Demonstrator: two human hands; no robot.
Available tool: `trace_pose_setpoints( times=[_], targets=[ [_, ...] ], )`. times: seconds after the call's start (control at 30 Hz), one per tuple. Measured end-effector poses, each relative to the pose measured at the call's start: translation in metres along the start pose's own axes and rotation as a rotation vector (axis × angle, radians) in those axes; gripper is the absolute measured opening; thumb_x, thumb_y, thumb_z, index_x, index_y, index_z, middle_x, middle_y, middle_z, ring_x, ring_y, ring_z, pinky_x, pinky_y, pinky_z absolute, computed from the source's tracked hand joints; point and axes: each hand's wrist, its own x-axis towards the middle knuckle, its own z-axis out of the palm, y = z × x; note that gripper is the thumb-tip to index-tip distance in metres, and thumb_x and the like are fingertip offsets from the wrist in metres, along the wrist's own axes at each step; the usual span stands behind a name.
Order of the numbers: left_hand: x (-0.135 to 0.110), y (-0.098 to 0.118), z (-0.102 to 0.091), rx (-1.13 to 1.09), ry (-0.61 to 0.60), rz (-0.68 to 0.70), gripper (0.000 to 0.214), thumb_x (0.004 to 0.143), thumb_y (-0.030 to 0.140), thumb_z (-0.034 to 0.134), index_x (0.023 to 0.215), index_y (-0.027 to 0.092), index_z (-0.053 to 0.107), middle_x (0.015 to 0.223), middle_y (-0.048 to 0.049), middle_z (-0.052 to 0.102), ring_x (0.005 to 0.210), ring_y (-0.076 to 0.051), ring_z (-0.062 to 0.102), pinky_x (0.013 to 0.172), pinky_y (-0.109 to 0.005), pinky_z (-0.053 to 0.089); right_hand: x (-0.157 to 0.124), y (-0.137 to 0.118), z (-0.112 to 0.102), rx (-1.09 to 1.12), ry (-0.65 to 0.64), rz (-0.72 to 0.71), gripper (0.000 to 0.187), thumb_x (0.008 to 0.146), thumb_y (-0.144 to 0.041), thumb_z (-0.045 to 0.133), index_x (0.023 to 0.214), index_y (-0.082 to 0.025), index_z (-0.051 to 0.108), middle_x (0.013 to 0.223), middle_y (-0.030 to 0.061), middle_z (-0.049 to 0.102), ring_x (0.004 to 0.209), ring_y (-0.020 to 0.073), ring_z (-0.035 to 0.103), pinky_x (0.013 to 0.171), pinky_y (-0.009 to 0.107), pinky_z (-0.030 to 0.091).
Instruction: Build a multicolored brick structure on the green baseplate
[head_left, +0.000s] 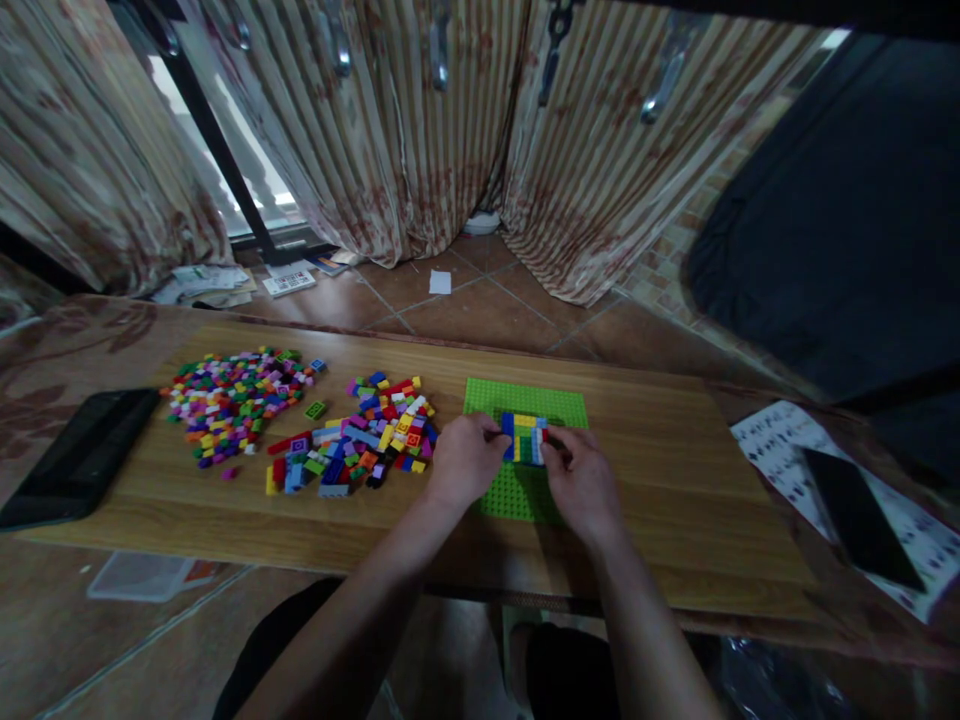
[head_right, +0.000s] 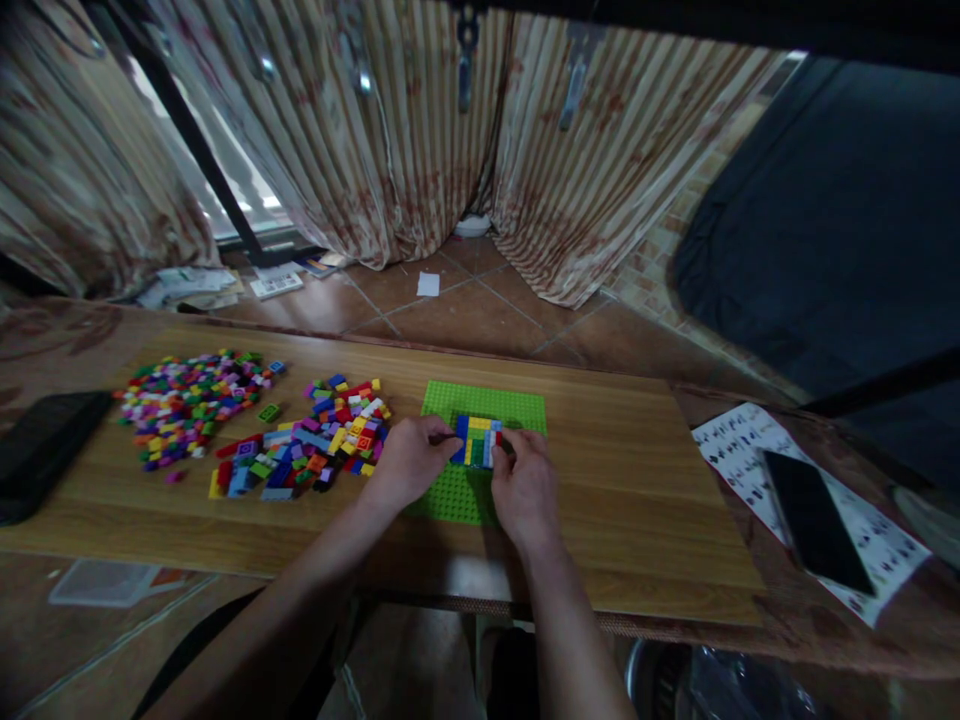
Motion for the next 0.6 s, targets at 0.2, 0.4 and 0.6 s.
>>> trace_pose_setpoints(
  times=[0.2, 0.4, 0.6],
  targets=[
    [0.001, -0.002, 0.003, -0.065, 0.003, 0.020, 0.008, 0.080, 0.021, 0.065, 0.079, 0.016, 0.072, 0.080, -0.0056, 0.074, 0.076, -0.019, 0.067, 0.069, -0.028, 0.048, 0.000, -0.002, 0.001, 0.004, 0.000, 0.008, 0.033, 0.085, -0.031, 0.048, 0.103, -0.018, 0.072, 0.102, 0.0137, 0.064, 0.088, 0.0254, 0.063, 0.086, 0.046, 0.053],
    [-0.002, -0.001, 0.003, -0.042, 0.006, 0.054, 0.008, 0.082, 0.018, 0.062, 0.077, 0.017, 0.067, 0.076, -0.0041, 0.071, 0.072, -0.017, 0.066, 0.067, -0.027, 0.048, 0.000, -0.004, 0.003, 0.015, -0.016, 0.025, 0.034, 0.085, -0.029, 0.047, 0.106, -0.016, 0.071, 0.107, 0.0149, 0.064, 0.091, 0.0260, 0.064, 0.089, 0.047, 0.052],
    [-0.021, -0.007, -0.003, -0.136, -0.107, 0.047, 0.018, 0.088, 0.024, 0.052, 0.071, 0.019, 0.057, 0.062, -0.0006, 0.063, 0.057, -0.014, 0.063, 0.054, -0.023, 0.044, -0.008, -0.007, -0.007, 0.025, -0.092, 0.046, 0.034, 0.086, -0.030, 0.047, 0.099, -0.013, 0.073, 0.102, 0.0158, 0.067, 0.092, 0.0262, 0.065, 0.087, 0.044, 0.052]
  ],
)
